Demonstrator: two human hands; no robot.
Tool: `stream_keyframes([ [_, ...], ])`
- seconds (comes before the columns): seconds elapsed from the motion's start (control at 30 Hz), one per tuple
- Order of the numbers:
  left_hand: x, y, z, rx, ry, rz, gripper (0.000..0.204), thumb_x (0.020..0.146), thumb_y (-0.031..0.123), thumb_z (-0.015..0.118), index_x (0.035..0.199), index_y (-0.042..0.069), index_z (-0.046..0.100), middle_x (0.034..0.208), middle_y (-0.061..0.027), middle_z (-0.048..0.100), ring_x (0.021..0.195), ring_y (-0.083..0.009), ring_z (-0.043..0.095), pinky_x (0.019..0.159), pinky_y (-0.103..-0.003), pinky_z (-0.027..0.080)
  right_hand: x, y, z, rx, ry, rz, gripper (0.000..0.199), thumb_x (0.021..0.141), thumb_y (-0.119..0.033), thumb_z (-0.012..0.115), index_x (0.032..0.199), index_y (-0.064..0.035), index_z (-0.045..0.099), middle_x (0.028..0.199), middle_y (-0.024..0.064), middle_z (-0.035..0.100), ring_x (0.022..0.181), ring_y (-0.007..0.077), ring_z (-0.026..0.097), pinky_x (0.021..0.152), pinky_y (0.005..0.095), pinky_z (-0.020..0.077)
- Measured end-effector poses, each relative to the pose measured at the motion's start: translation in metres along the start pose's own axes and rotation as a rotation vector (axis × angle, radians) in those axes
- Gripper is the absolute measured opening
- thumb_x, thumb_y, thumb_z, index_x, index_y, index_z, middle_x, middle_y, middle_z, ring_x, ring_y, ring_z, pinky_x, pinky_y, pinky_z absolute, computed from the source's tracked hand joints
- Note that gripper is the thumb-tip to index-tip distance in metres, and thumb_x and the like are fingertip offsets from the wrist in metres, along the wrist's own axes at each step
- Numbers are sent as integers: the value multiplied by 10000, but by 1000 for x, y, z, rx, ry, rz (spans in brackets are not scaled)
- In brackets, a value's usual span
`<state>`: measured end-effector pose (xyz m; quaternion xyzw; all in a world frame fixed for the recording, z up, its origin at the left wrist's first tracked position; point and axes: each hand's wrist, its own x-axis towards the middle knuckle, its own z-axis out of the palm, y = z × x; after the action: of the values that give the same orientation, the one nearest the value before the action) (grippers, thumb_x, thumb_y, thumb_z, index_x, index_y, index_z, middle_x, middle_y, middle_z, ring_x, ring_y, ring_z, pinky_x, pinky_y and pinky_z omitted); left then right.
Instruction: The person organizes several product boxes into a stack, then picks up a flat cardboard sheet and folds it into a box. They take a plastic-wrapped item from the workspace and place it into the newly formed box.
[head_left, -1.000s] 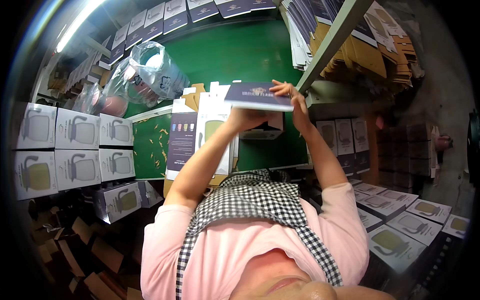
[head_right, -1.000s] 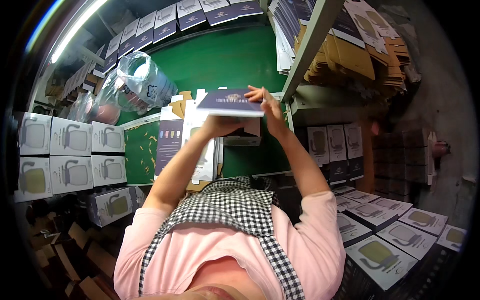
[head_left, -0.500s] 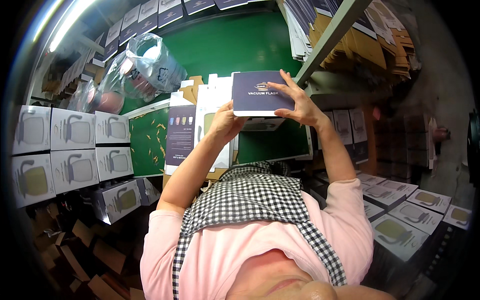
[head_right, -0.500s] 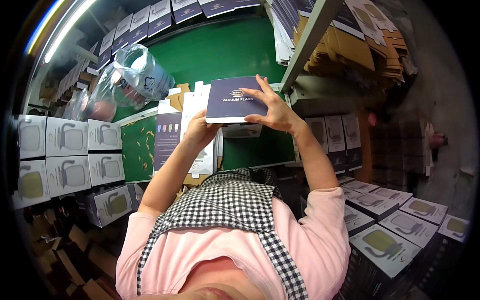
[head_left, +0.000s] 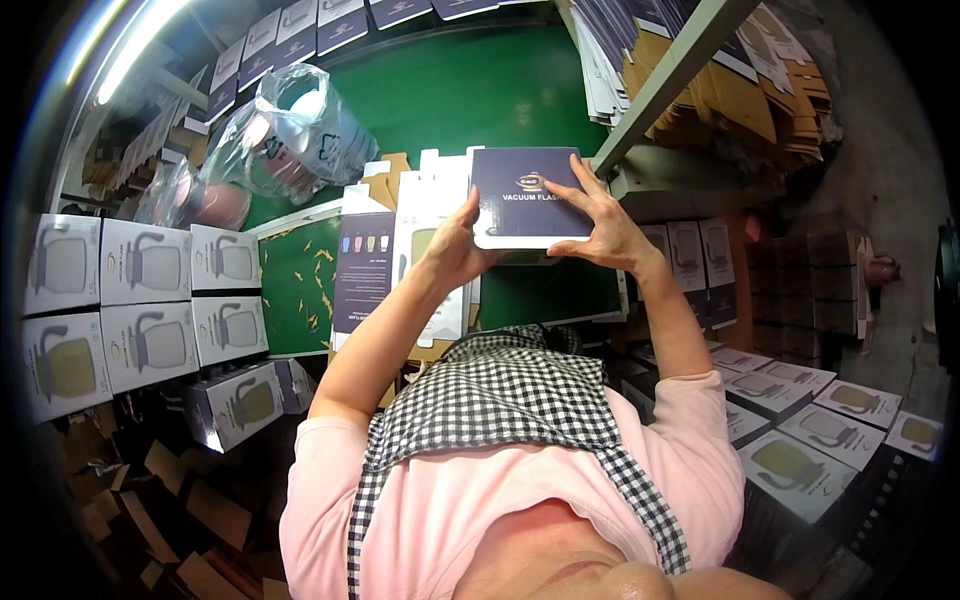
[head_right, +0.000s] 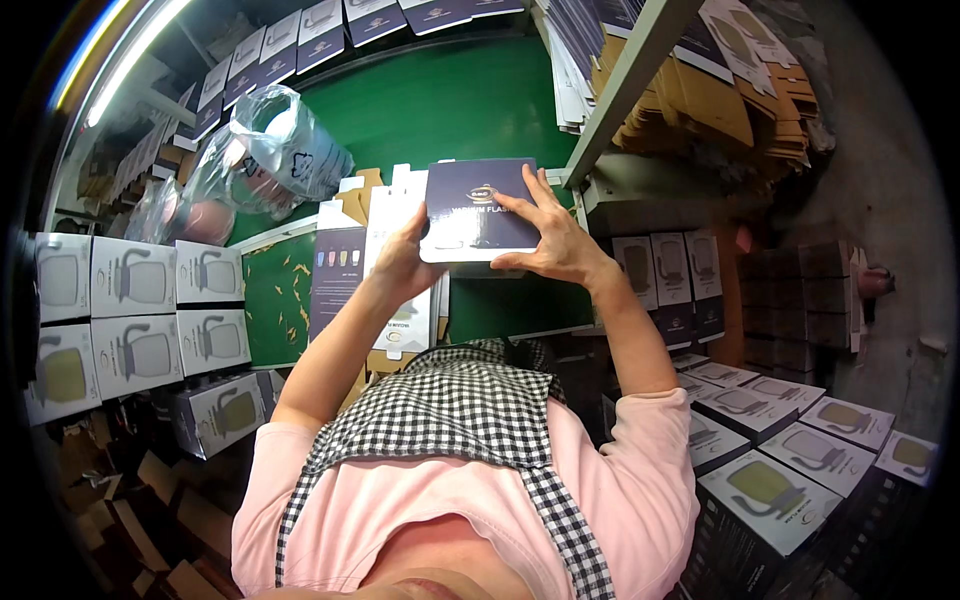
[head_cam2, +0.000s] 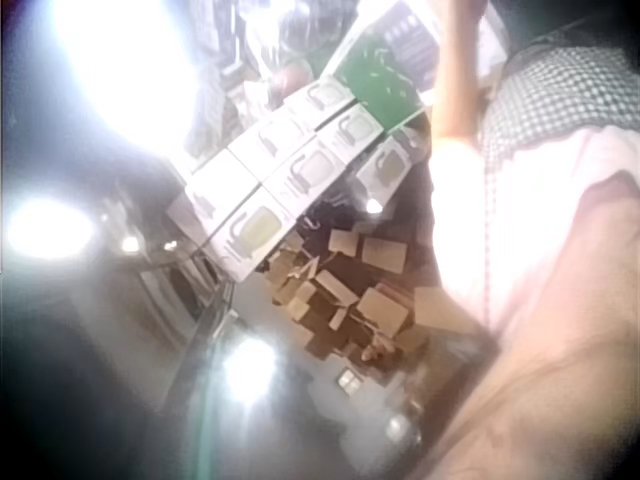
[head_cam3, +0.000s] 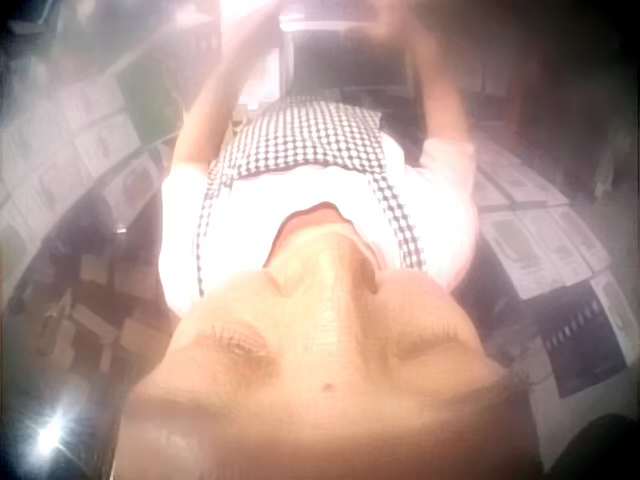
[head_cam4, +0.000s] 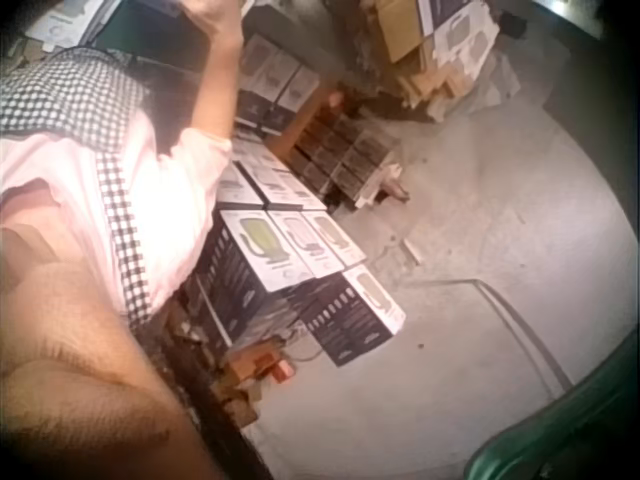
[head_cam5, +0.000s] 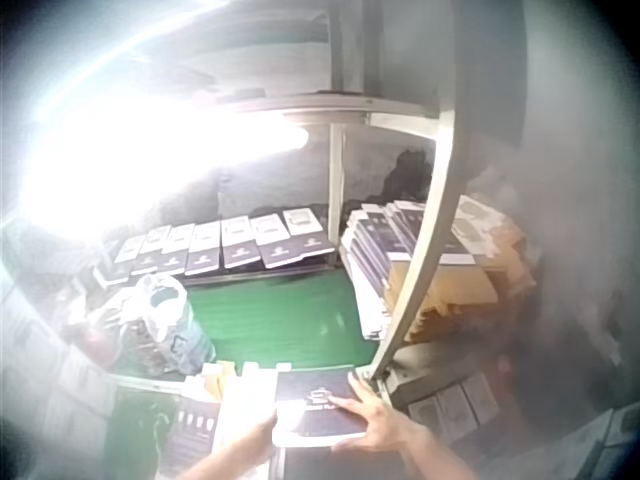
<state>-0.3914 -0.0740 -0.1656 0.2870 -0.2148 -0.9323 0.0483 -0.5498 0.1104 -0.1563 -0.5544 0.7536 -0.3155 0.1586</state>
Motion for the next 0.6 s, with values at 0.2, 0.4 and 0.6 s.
stream_keyframes([
  [0.2, 3, 31, -13, 821, 26, 114, 758, 929, 488, 591, 1377, -82, 370, 1201, -224, 598, 1079, -275, 618, 907, -383, 524, -1, -1, 4, 79, 67, 42, 920, 652, -601, 803, 1382, -117, 520, 1499, 383, 189, 1436, 490, 123, 1131, 525, 265],
  [0.4, -13, 33, -14, 988, -170, 391, 690, 805, 27, 758, 1384, -65, 394, 964, -184, 676, 760, -188, 685, 629, -280, 586, -1, 3, 25, -168, 180, -18, 798, 711, -533, 780, 1338, -94, 552, 1466, 291, 348, 1383, 487, 288, 1107, 526, 321],
  [0.6, -18, 29, -35, 2044, -61, 987, 408, 792, 36, 752, 1189, 96, 676, 1071, -92, 673, 780, -102, 651, 622, -285, 552, -7, 2, 46, -433, 298, -86, 713, 768, -447, 739, 1354, -95, 534, 1379, 218, 448, 1366, 445, 312, 1097, 516, 351],
])
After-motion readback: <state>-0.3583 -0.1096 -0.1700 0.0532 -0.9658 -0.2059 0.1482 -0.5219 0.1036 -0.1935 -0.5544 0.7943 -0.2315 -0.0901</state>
